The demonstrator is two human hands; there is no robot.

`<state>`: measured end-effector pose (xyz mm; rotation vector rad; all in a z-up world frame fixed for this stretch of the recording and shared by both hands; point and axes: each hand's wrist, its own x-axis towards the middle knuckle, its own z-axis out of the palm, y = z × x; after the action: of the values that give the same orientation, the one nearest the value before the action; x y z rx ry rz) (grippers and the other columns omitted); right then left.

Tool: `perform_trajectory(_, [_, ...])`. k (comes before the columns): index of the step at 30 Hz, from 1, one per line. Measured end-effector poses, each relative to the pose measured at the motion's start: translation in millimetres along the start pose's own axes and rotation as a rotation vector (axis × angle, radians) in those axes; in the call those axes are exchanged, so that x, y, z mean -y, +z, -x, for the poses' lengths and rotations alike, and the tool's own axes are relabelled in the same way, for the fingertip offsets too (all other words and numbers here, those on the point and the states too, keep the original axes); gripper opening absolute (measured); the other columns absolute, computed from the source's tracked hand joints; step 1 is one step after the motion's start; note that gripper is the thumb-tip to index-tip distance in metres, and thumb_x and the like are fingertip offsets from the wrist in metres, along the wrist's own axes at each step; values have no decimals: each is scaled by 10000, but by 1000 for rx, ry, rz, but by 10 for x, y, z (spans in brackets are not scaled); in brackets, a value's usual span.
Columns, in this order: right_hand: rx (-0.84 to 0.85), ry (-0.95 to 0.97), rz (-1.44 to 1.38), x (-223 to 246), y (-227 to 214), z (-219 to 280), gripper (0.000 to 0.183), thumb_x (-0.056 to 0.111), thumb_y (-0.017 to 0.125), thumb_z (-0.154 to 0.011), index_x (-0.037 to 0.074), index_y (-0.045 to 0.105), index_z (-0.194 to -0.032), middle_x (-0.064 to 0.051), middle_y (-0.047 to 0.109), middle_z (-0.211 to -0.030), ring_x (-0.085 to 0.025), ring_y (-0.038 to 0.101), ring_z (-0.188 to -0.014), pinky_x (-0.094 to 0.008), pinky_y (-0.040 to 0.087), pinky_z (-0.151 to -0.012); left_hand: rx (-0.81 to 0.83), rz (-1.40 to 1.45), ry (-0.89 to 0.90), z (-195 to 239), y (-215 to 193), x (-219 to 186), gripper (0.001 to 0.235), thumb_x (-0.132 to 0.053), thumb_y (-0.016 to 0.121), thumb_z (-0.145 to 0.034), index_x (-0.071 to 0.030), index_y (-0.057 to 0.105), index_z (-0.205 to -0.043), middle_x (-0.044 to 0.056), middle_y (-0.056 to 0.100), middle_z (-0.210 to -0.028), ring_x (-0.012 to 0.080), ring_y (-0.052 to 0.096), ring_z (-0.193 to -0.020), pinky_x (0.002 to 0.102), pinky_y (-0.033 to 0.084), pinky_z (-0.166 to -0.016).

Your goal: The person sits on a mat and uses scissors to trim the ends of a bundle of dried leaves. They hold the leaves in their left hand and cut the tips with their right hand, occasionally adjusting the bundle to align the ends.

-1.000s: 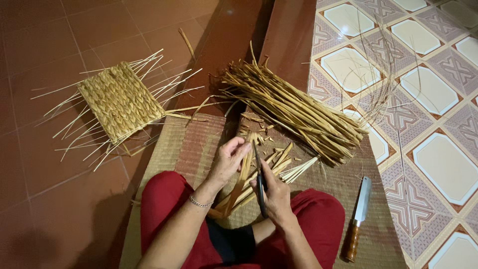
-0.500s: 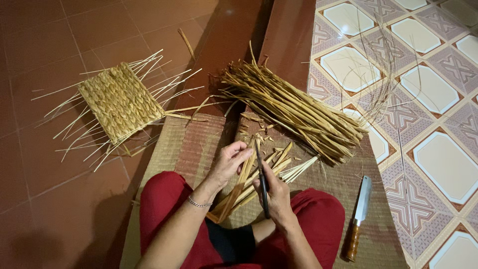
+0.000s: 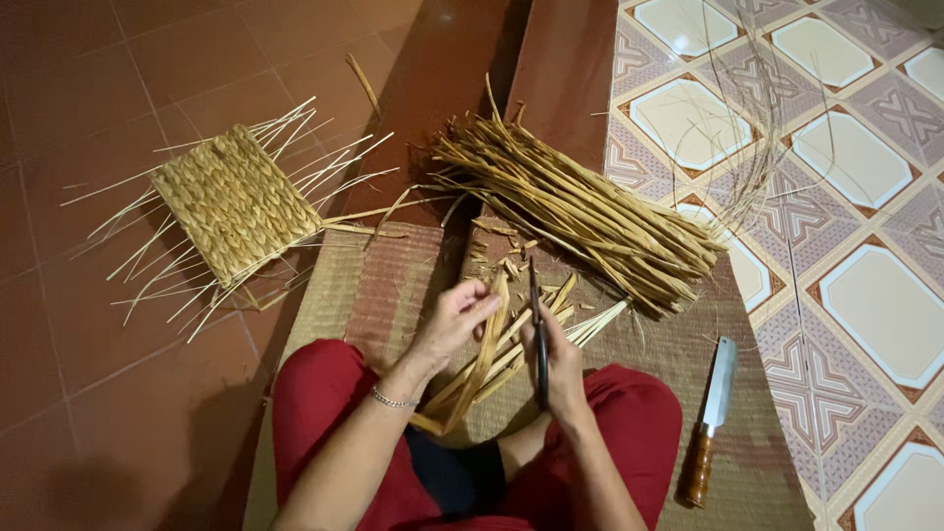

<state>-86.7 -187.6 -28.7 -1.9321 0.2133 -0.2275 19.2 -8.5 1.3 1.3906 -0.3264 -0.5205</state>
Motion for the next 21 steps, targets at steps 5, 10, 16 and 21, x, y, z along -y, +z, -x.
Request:
perform_trajectory(5, [30,348,388,-279,-136,-338,698,350,651,-890,199,405,-1526,-177,667,-1267,-299,758,-930,-446,636,-737,-28,113,-70,-116,-146,-207,161,-105,671,-933,-24,670,-1073,68,724,-930,111,692,-782,246,611,-683])
perform_trajectory(10, [68,128,655,-940,37,-402,814,366,741,-840,151,379,-1537,-238,659,-1231,-392,668,-1057,-495,563,-874,-54,55,16,-189,-104,-159,172,-128,629,-1018,11,678,-1107,92,731,-1004,106,668,-821,222,592,-715])
perform_trajectory(16, [202,99,960,-1219,103,-408,623,382,711,-939,149,467,-1463,-220,624,-1289,-383,630,-1106,-489,564,-903,-24,-126,-70,-249,-33,-156,276,-177,495,-1057,-100,634,-1282,94,659,-831,137,610,-620,260,552,-527])
perform_trajectory(21, [-341,-534,665,-472,-92,-302,496,162,710,-986,128,538,-1450,-146,631,-1379,-314,619,-1254,-456,493,-1138,28,-711,471,-239,2,131,534,13,505,-1048,-165,501,-1551,115,645,-970,145,575,-648,247,531,-522])
